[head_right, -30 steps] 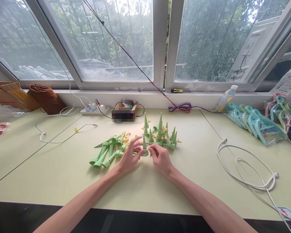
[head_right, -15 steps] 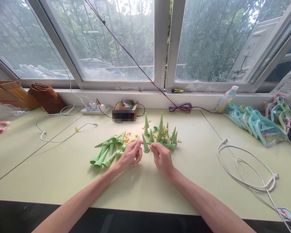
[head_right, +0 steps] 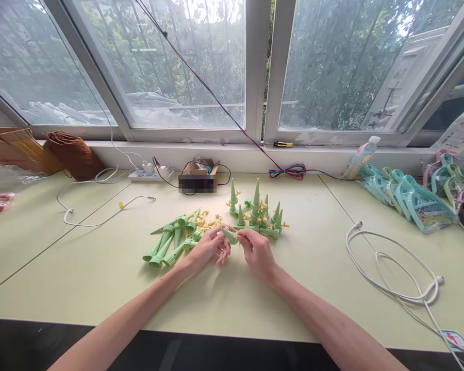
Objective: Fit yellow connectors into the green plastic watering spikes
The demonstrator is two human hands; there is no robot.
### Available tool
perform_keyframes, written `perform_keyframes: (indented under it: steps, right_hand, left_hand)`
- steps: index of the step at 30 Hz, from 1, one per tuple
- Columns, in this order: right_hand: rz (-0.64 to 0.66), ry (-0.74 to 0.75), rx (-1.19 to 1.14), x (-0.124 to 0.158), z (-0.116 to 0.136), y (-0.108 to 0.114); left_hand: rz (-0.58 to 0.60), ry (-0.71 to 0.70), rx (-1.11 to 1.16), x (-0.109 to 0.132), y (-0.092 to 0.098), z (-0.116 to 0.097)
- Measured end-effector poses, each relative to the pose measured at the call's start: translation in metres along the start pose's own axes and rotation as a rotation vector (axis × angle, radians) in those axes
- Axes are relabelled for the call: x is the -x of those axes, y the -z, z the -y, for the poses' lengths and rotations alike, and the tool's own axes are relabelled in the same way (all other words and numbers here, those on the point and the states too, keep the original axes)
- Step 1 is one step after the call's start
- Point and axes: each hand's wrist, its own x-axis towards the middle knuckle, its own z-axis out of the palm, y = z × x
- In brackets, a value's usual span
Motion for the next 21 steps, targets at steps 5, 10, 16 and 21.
perform_keyframes:
  steps: [5,10,16,21]
  right_hand:
    - [-0.010,-0.078,-0.036,0.0001,0.0014,0.0013]
    - [-0.016,-0.179,-0.103,-0.0004,0.0015,0.0020]
    - [-0.017,-0.219,-0.158,-0.0005,-0.0002,0.0020]
    - [-0.010,-0.240,-0.192,-0.0007,0.0005,0.0024]
  left_hand:
    - [-0.032,-0.005,-0.007,0.0011,-0.0039,-0.0056]
    - [-0.051,-0.029,-0.042,0.0012,-0.0057,-0.0072]
    - [-0.091,-0.154,-0.235,0.0035,-0.0049,-0.0024]
    - [-0.175,-0.258,-0.522,0.0056,-0.0038,0.0020]
